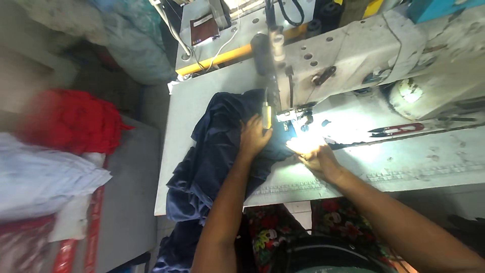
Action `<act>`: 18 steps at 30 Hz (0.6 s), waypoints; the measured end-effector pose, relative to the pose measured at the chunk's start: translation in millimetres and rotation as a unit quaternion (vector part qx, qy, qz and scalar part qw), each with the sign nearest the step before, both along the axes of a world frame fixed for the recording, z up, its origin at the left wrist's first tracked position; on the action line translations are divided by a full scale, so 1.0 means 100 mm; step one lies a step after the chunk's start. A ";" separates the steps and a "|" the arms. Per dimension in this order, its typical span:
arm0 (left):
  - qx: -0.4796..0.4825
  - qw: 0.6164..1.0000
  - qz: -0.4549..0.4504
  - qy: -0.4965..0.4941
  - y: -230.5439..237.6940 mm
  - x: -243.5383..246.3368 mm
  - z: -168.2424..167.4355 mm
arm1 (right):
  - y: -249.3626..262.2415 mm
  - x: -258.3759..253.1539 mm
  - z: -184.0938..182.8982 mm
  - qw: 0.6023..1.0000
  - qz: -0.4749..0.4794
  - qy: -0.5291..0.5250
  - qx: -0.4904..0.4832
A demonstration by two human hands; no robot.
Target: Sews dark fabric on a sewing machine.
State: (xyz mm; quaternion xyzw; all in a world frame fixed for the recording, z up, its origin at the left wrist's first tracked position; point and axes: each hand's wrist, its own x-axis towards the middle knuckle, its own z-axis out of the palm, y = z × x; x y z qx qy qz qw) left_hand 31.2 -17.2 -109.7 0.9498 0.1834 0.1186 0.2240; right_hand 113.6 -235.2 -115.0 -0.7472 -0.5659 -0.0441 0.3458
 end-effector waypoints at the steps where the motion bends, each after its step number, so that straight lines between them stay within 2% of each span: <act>1: -0.002 1.000 0.001 -0.004 0.02 0.02 0.01 | 0.01 0.01 0.00 1.000 0.000 0.008 -0.001; 6: -0.017 0.999 -0.037 -0.025 0.11 0.07 0.07 | 0.04 0.04 -0.04 1.000 -0.005 0.019 -0.007; 9: -0.071 0.988 -0.097 0.098 0.17 0.04 0.27 | 0.03 0.05 -0.04 0.999 0.001 0.037 -0.017; 11: -0.048 0.978 -0.130 0.156 0.23 -0.02 0.39 | 0.02 0.07 -0.01 0.998 0.008 0.055 -0.034; 15: 0.059 0.973 -0.191 0.114 0.30 -0.17 0.60 | 0.03 0.10 0.01 0.996 0.020 0.068 -0.055; 18: 0.041 0.973 -0.189 0.126 0.25 -0.21 0.82 | 0.03 0.12 0.01 0.993 0.030 0.078 -0.080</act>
